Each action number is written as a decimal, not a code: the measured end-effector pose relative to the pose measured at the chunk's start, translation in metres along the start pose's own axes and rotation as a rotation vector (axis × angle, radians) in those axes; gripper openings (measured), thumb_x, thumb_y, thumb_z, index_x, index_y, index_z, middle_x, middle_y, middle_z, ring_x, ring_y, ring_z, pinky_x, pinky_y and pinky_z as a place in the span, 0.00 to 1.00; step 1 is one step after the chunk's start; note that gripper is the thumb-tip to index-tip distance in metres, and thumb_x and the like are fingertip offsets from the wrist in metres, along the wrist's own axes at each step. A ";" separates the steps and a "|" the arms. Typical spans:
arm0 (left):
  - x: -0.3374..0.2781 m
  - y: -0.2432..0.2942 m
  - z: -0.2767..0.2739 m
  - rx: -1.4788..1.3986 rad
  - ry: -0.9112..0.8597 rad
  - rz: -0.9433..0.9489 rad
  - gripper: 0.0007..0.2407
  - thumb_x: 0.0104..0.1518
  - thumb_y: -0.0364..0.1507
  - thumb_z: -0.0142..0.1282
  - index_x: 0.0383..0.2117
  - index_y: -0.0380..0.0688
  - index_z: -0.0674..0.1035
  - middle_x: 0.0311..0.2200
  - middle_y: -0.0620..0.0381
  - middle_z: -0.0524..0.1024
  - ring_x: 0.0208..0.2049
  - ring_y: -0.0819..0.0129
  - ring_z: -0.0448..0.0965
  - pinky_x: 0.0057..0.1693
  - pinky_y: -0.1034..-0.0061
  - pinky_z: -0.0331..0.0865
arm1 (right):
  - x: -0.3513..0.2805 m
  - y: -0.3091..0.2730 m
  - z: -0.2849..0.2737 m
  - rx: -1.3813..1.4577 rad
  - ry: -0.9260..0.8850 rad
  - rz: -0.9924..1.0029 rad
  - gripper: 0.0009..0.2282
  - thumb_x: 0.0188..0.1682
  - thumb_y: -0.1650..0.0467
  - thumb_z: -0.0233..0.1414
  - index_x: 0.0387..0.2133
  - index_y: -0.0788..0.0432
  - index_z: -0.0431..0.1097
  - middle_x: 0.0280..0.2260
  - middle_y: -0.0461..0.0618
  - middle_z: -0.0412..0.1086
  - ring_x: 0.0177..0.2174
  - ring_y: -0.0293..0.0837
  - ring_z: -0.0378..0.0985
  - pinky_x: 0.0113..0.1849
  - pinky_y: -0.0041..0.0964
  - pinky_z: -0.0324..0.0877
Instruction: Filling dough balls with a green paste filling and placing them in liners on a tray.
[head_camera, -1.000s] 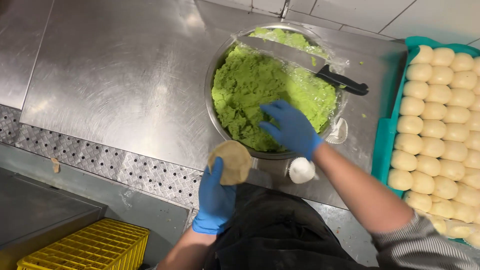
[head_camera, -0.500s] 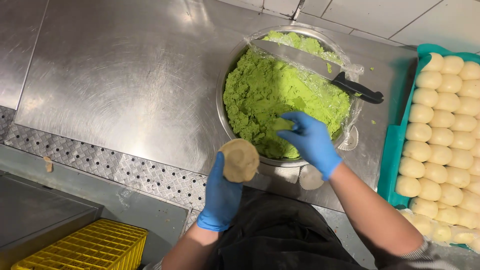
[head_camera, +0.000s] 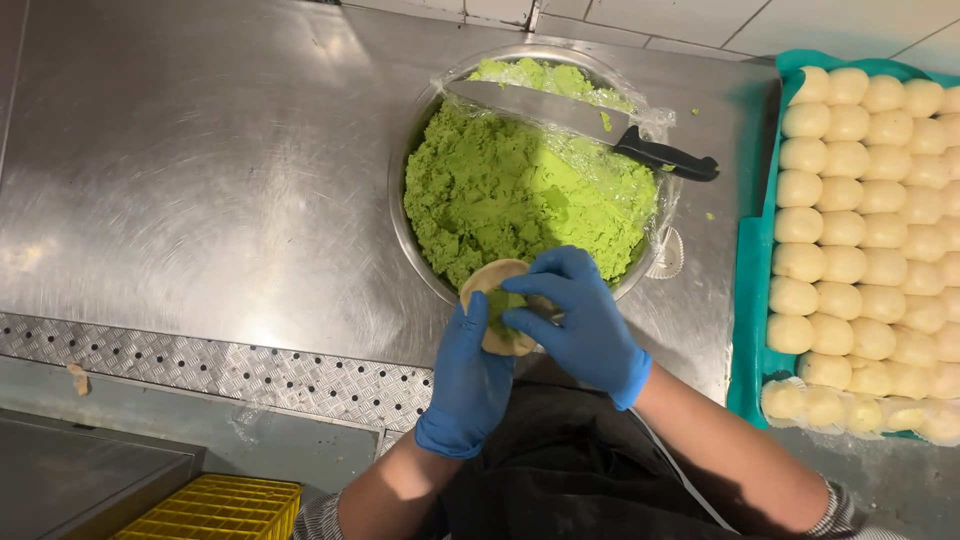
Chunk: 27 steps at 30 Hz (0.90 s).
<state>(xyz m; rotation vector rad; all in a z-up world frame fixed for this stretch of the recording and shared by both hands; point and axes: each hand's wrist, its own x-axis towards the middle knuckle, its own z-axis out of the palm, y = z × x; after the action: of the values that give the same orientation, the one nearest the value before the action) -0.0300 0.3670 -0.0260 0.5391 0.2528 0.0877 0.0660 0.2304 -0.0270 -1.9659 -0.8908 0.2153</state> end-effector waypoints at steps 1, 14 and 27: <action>-0.001 -0.004 -0.006 -0.010 0.023 0.014 0.20 0.74 0.38 0.43 0.62 0.34 0.69 0.48 0.40 0.76 0.45 0.57 0.78 0.52 0.67 0.73 | 0.001 0.003 0.004 -0.011 -0.015 -0.001 0.15 0.40 0.69 0.65 0.41 0.57 0.77 0.42 0.54 0.67 0.44 0.53 0.71 0.45 0.42 0.68; -0.038 0.039 -0.105 -0.238 0.607 0.115 0.22 0.64 0.38 0.46 0.62 0.38 0.68 0.58 0.48 0.72 0.60 0.56 0.72 0.64 0.62 0.66 | 0.055 0.050 0.035 -0.483 -0.206 -0.174 0.17 0.47 0.63 0.60 0.46 0.58 0.75 0.40 0.54 0.74 0.39 0.54 0.75 0.42 0.46 0.72; -0.044 0.039 -0.114 -0.227 0.592 0.101 0.22 0.63 0.38 0.48 0.61 0.39 0.69 0.57 0.51 0.72 0.59 0.59 0.72 0.63 0.62 0.66 | 0.104 0.050 0.084 -0.575 -0.384 0.128 0.13 0.50 0.60 0.54 0.42 0.51 0.75 0.38 0.50 0.74 0.39 0.54 0.78 0.41 0.50 0.72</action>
<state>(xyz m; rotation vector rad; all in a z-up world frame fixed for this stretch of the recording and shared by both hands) -0.1030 0.4501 -0.0913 0.2877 0.7833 0.3723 0.1262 0.3421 -0.0928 -2.5727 -1.1659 0.4626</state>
